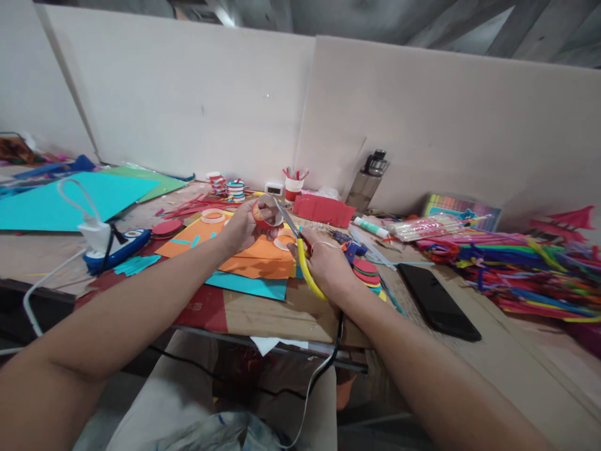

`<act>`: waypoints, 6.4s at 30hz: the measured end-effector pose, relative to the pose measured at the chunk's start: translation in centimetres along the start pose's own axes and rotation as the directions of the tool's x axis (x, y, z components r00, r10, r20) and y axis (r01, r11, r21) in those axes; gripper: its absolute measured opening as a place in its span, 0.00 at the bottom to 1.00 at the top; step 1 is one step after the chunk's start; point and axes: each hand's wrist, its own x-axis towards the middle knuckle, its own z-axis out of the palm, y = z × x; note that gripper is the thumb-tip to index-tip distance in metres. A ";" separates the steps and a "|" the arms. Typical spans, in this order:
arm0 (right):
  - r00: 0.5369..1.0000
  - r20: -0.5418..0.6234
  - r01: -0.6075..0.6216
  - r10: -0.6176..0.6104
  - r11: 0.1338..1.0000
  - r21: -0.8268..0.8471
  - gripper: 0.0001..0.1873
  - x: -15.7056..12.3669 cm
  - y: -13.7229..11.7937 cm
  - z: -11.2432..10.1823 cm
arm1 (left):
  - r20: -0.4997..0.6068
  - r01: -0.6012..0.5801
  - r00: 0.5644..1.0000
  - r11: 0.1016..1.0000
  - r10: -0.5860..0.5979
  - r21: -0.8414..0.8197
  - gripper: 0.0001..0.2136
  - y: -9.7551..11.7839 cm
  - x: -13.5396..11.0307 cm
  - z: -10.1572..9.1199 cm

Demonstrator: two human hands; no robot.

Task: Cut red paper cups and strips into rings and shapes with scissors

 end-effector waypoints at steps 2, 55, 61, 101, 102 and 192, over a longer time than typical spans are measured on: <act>1.000 0.006 -0.008 0.008 1.000 0.001 0.22 0.0 0.0 0.0 | -0.015 -0.015 1.000 1.000 0.016 0.018 0.15 0.1 0.0 0.0; 0.997 -0.069 0.038 -0.045 0.995 -0.094 0.23 0.2 0.4 0.4 | 0.095 -0.070 0.994 0.988 0.057 0.139 0.14 -0.1 -0.4 0.1; 0.996 -0.075 0.045 -0.053 0.994 -0.096 0.18 0.2 0.4 0.2 | 0.088 -0.019 0.996 0.992 0.008 0.127 0.14 0.4 -0.5 0.4; 0.998 -0.056 0.024 -0.033 0.987 -0.156 0.17 0.0 0.2 0.0 | 0.046 -0.064 0.997 0.991 0.059 0.118 0.11 0.4 -0.4 0.2; 0.998 -0.055 0.023 -0.032 0.988 -0.154 0.17 0.0 0.2 0.0 | 0.050 -0.062 0.997 0.990 0.056 0.125 0.11 0.5 -0.5 0.2; 0.994 -0.074 0.071 -0.076 0.996 -0.060 0.20 0.1 0.6 0.2 | -0.022 -0.069 0.997 0.988 0.072 0.136 0.14 0.5 -0.4 0.1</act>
